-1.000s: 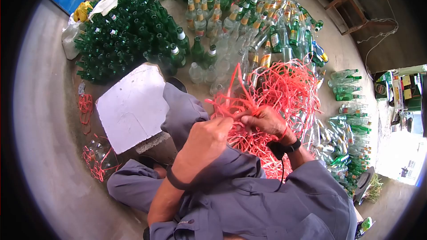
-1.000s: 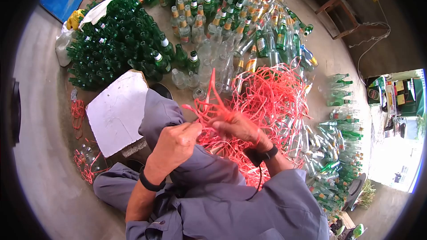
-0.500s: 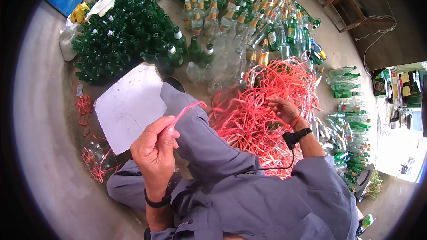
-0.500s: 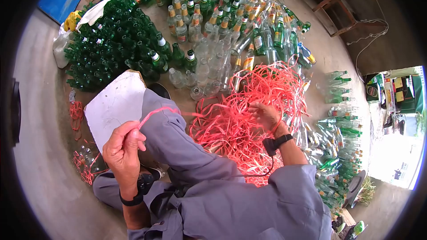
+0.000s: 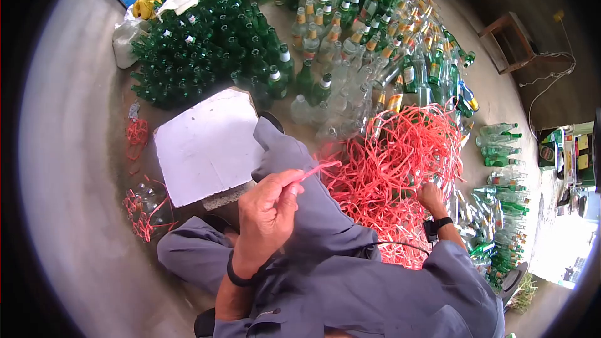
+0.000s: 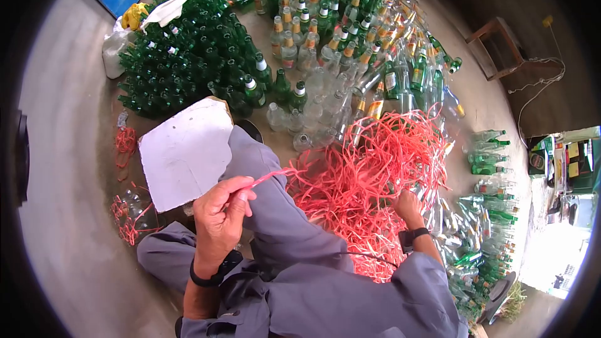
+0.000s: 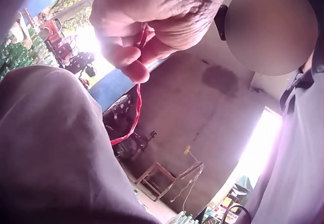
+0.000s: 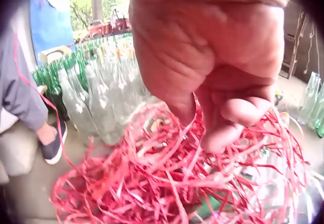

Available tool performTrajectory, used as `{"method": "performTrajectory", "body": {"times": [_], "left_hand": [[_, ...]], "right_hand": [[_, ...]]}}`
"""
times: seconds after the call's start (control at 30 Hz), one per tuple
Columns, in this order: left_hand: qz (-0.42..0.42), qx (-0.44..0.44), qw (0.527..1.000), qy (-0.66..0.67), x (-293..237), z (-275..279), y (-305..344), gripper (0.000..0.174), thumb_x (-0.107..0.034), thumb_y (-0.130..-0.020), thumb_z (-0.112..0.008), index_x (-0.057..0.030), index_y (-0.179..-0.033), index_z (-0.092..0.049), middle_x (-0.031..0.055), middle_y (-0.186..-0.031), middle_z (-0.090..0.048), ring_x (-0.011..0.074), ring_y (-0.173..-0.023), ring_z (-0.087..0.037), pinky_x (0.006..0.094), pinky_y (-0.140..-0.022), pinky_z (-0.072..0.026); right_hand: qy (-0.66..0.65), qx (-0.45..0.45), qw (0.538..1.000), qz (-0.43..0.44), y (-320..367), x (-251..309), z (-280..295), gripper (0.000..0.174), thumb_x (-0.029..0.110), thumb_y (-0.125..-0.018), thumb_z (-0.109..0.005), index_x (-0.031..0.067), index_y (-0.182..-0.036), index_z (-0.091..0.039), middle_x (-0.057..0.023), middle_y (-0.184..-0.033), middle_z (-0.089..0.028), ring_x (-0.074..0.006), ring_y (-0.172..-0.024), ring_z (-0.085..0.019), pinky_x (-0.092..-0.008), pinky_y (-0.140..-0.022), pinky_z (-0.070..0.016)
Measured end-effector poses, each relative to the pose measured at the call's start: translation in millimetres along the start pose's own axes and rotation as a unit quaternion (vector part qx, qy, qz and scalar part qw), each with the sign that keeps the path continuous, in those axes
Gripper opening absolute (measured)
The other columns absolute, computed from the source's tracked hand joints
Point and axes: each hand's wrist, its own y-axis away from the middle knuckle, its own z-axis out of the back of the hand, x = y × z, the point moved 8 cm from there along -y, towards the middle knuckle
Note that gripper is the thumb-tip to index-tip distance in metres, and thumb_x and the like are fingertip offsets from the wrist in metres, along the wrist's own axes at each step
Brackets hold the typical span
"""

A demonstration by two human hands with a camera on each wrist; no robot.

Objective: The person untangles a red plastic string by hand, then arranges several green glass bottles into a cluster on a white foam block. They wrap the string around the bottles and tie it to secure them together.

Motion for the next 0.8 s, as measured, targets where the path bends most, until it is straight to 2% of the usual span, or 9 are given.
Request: {"method": "performTrajectory", "body": {"times": [0.07, 0.13, 0.2, 0.27, 0.33, 0.37, 0.53, 0.63, 0.8], "left_hand": [[-0.018, 0.004, 1.000, -0.001, -7, -6, -7, 0.019, 0.003, -0.095, -0.060, 0.0026, -0.112, -0.068, 0.0094, -0.086, -0.070, 0.0102, -0.064, -0.060, 0.0230, -0.059, -0.0482], [-0.049, 0.023, 0.999, -0.003, -17, -17, -13, 0.019, 0.002, -0.095, -0.060, 0.0026, -0.112, -0.067, 0.0087, -0.086, -0.070, 0.0099, -0.063, -0.060, 0.0231, -0.058, -0.0488], [-0.064, 0.030, 0.998, -0.008, -21, -26, -15, 0.019, 0.002, -0.094, -0.061, 0.0026, -0.112, -0.067, 0.0087, -0.085, -0.070, 0.0098, -0.062, -0.061, 0.0241, -0.057, -0.0500], [-0.081, 0.053, 0.995, -0.010, -27, -37, -15, 0.020, 0.002, -0.094, -0.061, 0.0026, -0.113, -0.067, 0.0093, -0.085, -0.070, 0.0103, -0.062, -0.061, 0.0247, -0.059, -0.0510], [-0.075, 0.070, 0.995, -0.010, -27, -45, -13, 0.021, 0.003, -0.093, -0.062, 0.0025, -0.114, -0.067, 0.0099, -0.085, -0.070, 0.0110, -0.063, -0.062, 0.0251, -0.060, -0.0517], [-0.069, 0.078, 0.995, 0.011, -24, -50, -10, 0.022, 0.003, -0.093, -0.061, 0.0025, -0.114, -0.067, 0.0098, -0.086, -0.070, 0.0111, -0.063, -0.062, 0.0248, -0.060, -0.0516], [-0.037, 0.094, 0.993, 0.065, -11, -56, -1, 0.024, 0.005, -0.093, -0.060, 0.0029, -0.116, -0.066, 0.0101, -0.085, -0.071, 0.0105, -0.065, -0.063, 0.0251, -0.060, -0.0522], [-0.044, 0.081, 0.994, 0.051, -9, -50, -3, 0.021, 0.004, -0.094, -0.059, 0.0033, -0.115, -0.066, 0.0105, -0.086, -0.071, 0.0105, -0.065, -0.063, 0.0247, -0.060, -0.0521], [-0.015, 0.045, 0.998, 0.050, 2, -32, -8, 0.018, 0.000, -0.098, -0.058, 0.0037, -0.113, -0.067, 0.0112, -0.088, -0.072, 0.0107, -0.063, -0.062, 0.0240, -0.059, -0.0512]], "right_hand": [[-0.216, -0.094, 0.970, 0.057, 14, 42, 59, 0.032, 0.025, -0.090, -0.065, -0.0022, -0.105, -0.072, -0.0187, -0.096, -0.075, -0.0346, -0.081, -0.072, -0.0432, -0.074, -0.0577], [-0.483, -0.104, 0.857, 0.144, 18, 86, 80, 0.036, 0.019, -0.095, -0.064, -0.0018, -0.125, -0.065, -0.0124, -0.105, -0.074, -0.0202, -0.079, -0.069, -0.0323, -0.071, -0.0570], [-0.632, -0.027, 0.731, 0.257, 63, 158, 142, 0.050, 0.004, -0.094, -0.064, 0.0039, -0.143, -0.052, -0.0069, -0.131, -0.064, -0.0074, -0.083, -0.065, -0.0250, -0.072, -0.0549], [-0.677, 0.017, 0.654, 0.337, 101, 210, 181, 0.057, 0.002, -0.093, -0.066, 0.0045, -0.147, -0.047, -0.0079, -0.142, -0.056, -0.0082, -0.091, -0.065, -0.0261, -0.080, -0.0546], [-0.651, 0.084, 0.651, 0.382, 124, 248, 192, 0.055, -0.001, -0.092, -0.067, 0.0034, -0.144, -0.050, -0.0069, -0.143, -0.055, -0.0105, -0.101, -0.064, -0.0269, -0.087, -0.0532], [-0.650, 0.102, 0.639, 0.400, 131, 262, 192, 0.056, 0.004, -0.091, -0.072, 0.0024, -0.143, -0.050, -0.0066, -0.123, -0.064, -0.0136, -0.103, -0.063, -0.0299, -0.091, -0.0535], [-0.541, 0.127, 0.695, 0.457, 143, 281, 176, 0.026, 0.013, -0.097, -0.067, -0.0006, -0.119, -0.069, -0.0045, -0.099, -0.070, -0.0101, -0.098, -0.064, -0.0265, -0.083, -0.0527], [-0.557, 0.167, 0.727, 0.365, 125, 266, 150, 0.024, 0.016, -0.100, -0.064, -0.0012, -0.115, -0.070, -0.0015, -0.091, -0.070, -0.0054, -0.077, -0.060, -0.0248, -0.069, -0.0513], [-0.565, 0.146, 0.752, 0.306, 102, 238, 120, 0.023, 0.017, -0.100, -0.064, -0.0012, -0.112, -0.072, -0.0011, -0.085, -0.070, -0.0061, -0.073, -0.059, -0.0249, -0.066, -0.0506]]}}
